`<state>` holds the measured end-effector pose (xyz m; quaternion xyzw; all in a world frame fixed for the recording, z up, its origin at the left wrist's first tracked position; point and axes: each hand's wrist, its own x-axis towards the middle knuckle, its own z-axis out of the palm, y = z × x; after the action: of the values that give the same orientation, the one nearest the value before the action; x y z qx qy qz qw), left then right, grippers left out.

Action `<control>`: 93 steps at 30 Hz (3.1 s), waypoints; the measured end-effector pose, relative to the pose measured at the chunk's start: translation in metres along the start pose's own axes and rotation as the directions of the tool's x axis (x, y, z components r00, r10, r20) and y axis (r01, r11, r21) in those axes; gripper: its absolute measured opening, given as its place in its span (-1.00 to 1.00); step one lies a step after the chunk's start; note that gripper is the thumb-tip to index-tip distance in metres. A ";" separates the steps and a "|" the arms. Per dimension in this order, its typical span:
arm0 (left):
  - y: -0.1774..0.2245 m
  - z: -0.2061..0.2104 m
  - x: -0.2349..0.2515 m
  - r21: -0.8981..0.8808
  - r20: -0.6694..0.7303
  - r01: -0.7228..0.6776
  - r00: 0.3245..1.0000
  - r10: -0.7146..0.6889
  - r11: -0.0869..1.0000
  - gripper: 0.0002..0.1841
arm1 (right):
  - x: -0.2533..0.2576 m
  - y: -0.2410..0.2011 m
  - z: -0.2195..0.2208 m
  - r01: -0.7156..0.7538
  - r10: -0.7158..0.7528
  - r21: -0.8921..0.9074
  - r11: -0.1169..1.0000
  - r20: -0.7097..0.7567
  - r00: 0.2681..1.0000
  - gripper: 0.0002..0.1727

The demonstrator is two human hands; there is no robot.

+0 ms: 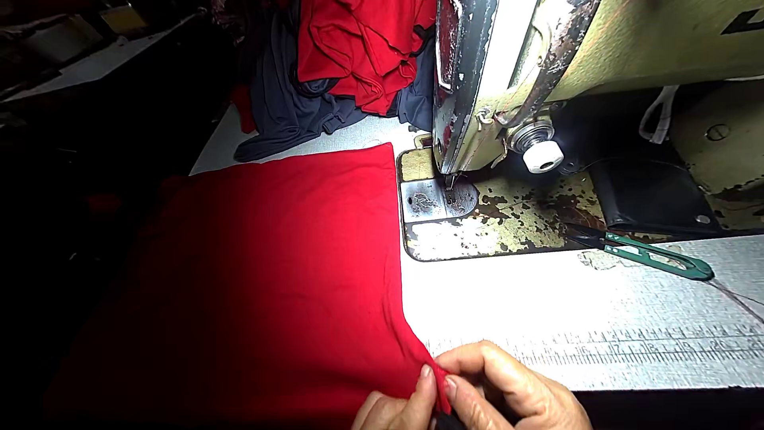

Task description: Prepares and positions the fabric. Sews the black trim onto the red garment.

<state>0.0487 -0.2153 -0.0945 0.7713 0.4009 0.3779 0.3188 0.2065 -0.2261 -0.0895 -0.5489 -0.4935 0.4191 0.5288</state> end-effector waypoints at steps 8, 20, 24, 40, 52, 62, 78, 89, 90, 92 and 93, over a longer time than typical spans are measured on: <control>-0.001 0.005 -0.002 -0.147 0.032 0.045 0.999 -0.041 0.988 -0.59 | 0.000 0.004 0.001 -0.006 0.005 0.085 0.996 0.013 1.000 -0.83; -0.043 -0.051 0.114 0.017 0.622 -0.256 0.760 0.190 0.967 -0.80 | 0.007 0.003 -0.002 0.118 -0.121 -0.089 0.989 -0.028 0.992 -0.88; -0.041 -0.042 0.128 0.117 0.648 -0.320 0.742 0.172 0.940 -0.77 | 0.015 0.011 -0.006 0.196 -0.226 -0.321 0.927 -0.059 0.972 -0.88; -0.051 -0.005 0.098 0.683 0.230 -0.262 0.963 0.140 0.682 -0.63 | 0.044 0.041 -0.052 0.728 -0.561 -0.626 0.280 0.509 0.653 -0.70; -0.077 0.016 0.179 0.551 0.319 -0.344 0.929 0.190 0.760 -0.67 | 0.124 0.032 -0.083 0.831 -0.507 -0.538 0.140 0.682 0.527 -0.64; -0.088 0.029 0.230 0.548 0.314 -0.349 0.928 0.199 0.760 -0.66 | 0.150 0.046 -0.090 0.700 -0.543 -0.681 0.213 0.513 0.665 -0.67; -0.082 0.028 0.224 0.492 0.284 -0.276 0.947 0.147 0.826 -0.68 | 0.146 0.043 -0.086 0.681 -0.556 -0.710 0.176 0.500 0.664 -0.68; -0.082 0.032 0.225 0.510 0.240 -0.242 0.961 0.134 0.825 -0.70 | 0.146 0.047 -0.087 0.656 -0.564 -0.731 0.189 0.466 0.682 -0.69; -0.082 0.032 0.225 0.504 0.240 -0.242 0.961 0.135 0.829 -0.70 | 0.147 0.047 -0.088 0.667 -0.572 -0.719 0.194 0.469 0.672 -0.69; -0.083 0.031 0.226 0.491 0.246 -0.248 0.959 0.140 0.835 -0.70 | 0.149 0.047 -0.091 0.691 -0.573 -0.694 0.202 0.489 0.658 -0.68; -0.083 0.031 0.227 0.484 0.255 -0.252 0.957 0.140 0.838 -0.70 | 0.150 0.046 -0.093 0.698 -0.562 -0.685 0.208 0.501 0.659 -0.68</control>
<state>0.1319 0.0133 -0.1023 0.9004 0.3695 0.2054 0.1023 0.3269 -0.0921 -0.1177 -0.4479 -0.8440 -0.0886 0.2812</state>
